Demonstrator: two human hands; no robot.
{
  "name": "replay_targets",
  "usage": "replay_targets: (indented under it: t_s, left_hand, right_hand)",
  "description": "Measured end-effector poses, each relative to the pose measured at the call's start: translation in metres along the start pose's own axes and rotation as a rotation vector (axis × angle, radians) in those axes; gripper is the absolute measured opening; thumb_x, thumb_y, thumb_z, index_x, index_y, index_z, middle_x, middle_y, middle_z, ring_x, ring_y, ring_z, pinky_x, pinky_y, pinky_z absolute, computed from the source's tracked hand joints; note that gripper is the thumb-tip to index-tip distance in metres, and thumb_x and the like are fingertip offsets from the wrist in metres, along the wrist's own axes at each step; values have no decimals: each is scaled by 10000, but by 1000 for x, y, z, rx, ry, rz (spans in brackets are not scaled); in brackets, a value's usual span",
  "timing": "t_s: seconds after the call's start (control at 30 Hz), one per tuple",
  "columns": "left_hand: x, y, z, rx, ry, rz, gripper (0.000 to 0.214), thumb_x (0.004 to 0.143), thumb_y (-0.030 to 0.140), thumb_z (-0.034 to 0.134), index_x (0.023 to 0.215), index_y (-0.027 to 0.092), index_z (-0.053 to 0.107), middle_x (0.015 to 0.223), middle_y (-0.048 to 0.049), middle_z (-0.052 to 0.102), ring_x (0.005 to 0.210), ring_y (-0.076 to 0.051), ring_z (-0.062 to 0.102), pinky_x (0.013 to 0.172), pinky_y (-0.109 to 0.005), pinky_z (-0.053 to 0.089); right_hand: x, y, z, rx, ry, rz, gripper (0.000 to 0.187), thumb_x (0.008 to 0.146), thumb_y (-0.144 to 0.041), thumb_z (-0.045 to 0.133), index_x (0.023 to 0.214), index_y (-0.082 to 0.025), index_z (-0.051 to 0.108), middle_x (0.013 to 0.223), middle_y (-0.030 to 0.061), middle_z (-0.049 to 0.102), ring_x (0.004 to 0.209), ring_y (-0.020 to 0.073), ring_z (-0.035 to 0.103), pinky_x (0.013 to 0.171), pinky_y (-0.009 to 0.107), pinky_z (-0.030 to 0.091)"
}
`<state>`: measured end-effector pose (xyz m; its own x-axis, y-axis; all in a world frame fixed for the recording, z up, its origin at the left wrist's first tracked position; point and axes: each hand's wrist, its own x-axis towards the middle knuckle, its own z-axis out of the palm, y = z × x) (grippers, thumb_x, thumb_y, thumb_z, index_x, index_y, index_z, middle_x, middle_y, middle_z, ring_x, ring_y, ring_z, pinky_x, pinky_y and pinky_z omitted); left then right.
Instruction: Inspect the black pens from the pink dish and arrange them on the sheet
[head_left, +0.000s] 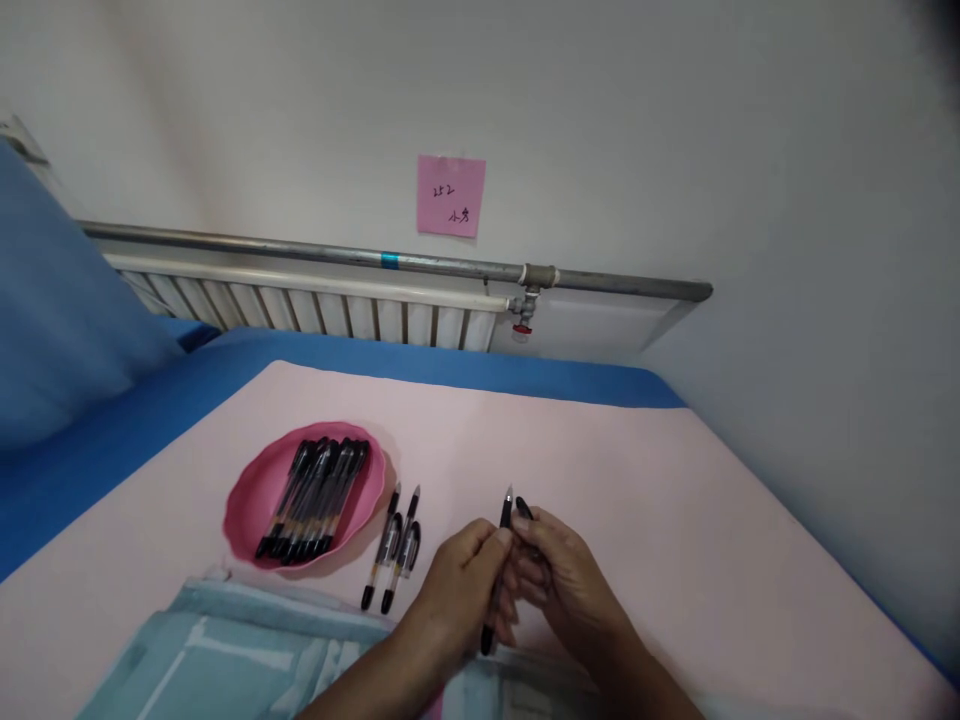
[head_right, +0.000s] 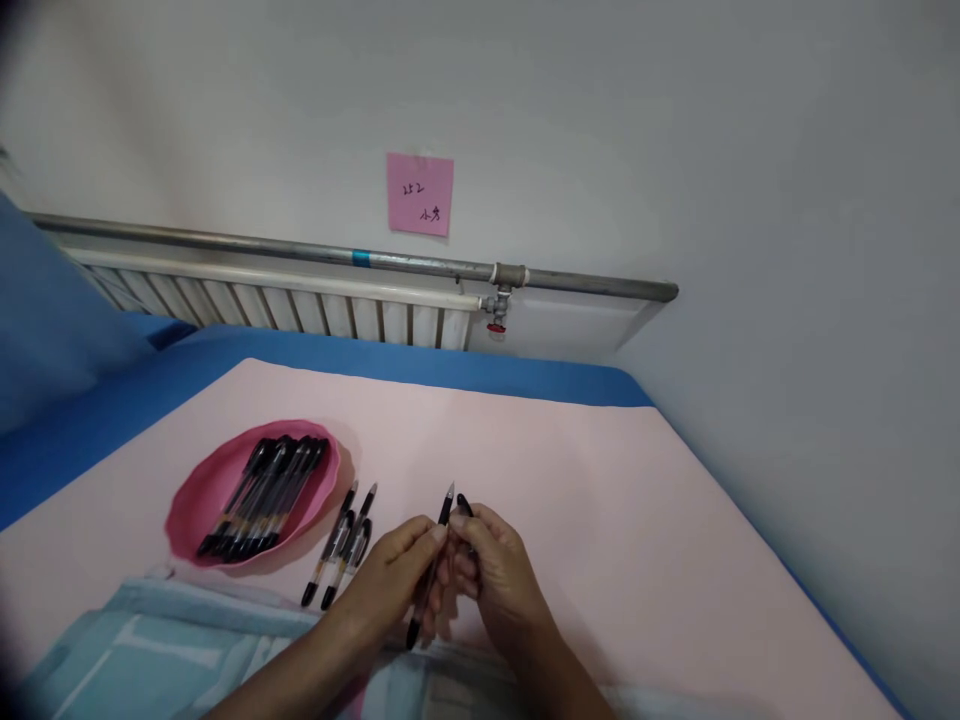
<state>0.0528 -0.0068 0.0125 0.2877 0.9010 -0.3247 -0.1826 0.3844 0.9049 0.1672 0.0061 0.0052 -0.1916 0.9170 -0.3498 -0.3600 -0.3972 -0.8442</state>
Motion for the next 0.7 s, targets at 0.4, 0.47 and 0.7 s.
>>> replay_targets:
  t_s: [0.4,0.47,0.7]
  left_hand:
    - [-1,1,-8,102,-94,22,380,743,553,468,675,180,502,382,47,475,280,-95,420,316,-196,289]
    - [-2,4,-9,141,-111,9,385,759,565,431,682,193,489,364,52,459,275,-105,408,327,-206,296]
    - [-30,14,-12,639,-93,190,414,688,507,581,403,226,476,389,9,411,464,-174,487,517,-281,338]
  right_hand:
    - [1,-7,-7,-76,-149,78,236,694,-323,628,634,-152,476,495,-49,452,402,26,304,393,166,177]
    - [2,-6,-5,-45,-126,71,217,682,-303,633,640,-153,482,470,-61,422,399,28,296,391,160,178]
    - [12,-5,-4,91,108,-75,195,658,-314,642,687,-142,554,447,-53,435,366,43,308,334,171,199]
